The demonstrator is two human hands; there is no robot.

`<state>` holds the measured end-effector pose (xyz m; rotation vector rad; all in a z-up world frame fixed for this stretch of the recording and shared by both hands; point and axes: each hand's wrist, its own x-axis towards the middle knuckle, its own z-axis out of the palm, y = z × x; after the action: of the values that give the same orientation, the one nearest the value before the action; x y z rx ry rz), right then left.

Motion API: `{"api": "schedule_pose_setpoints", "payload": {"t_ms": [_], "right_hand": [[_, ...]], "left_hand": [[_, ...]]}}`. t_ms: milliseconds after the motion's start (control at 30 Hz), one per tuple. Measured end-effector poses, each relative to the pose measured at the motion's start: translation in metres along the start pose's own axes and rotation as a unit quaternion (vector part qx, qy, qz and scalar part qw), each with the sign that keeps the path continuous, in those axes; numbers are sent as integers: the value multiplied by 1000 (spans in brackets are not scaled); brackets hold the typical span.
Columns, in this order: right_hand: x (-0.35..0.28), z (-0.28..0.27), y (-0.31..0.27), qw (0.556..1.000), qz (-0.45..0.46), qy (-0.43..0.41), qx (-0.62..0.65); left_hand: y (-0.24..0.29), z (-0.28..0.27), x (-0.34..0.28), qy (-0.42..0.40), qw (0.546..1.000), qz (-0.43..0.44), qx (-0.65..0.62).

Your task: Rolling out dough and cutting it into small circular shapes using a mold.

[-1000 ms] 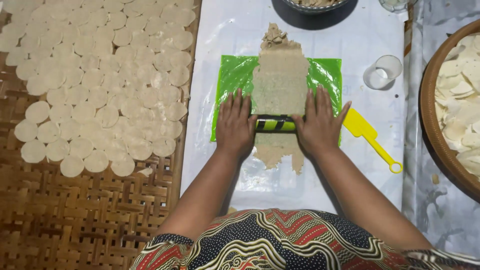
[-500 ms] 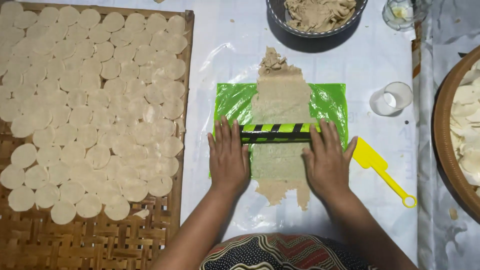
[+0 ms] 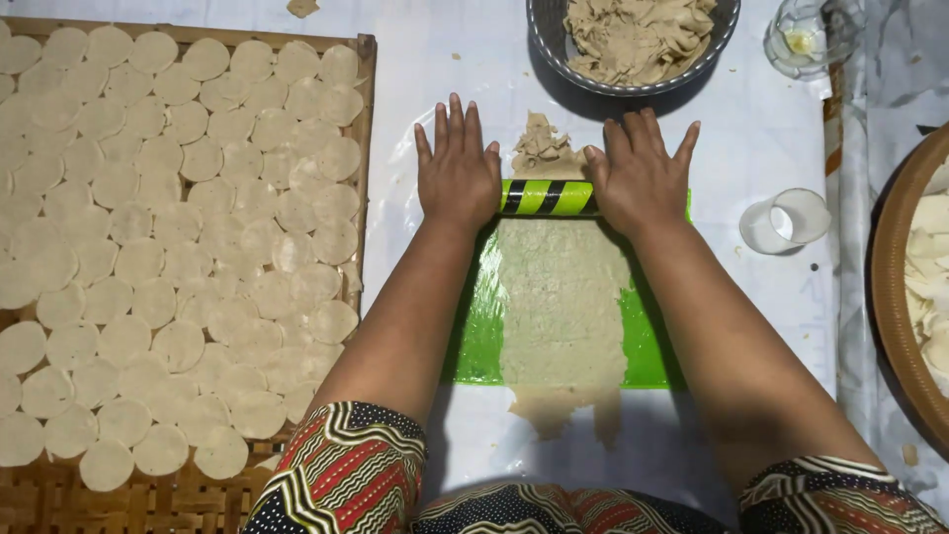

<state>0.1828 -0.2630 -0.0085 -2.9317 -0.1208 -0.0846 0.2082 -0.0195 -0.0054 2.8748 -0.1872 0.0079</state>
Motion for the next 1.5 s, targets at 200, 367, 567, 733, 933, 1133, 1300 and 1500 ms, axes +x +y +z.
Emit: {"api": "schedule_pose_setpoints", "payload": {"t_ms": [200,367,567,733,933,1133,1300,1500], "right_hand": [[-95,-16,-33,1000,-1,3,28],[-91,-5,-30,1000,0,15,26],[14,4,-8,998,16,49,-19],[0,-33,-7,992,-42,95,68],[-171,-82,34,985,-2,144,98],[-256,-55,87,981,180,-71,-3],[-251,-71,71,985,139,-100,-3],[-262,-73,53,980,112,-23,164]], "left_hand": [[4,-14,-92,46,998,44,-20],[0,-7,-89,25,999,38,-11],[-1,-2,23,-32,999,-16,37],[-2,-6,34,-41,998,-52,1],[-14,-35,-39,12,977,157,-145],[-13,-28,-77,80,975,197,-69],[-13,-25,-129,137,980,77,-122],[-25,-22,-196,125,989,-24,-72]]}}
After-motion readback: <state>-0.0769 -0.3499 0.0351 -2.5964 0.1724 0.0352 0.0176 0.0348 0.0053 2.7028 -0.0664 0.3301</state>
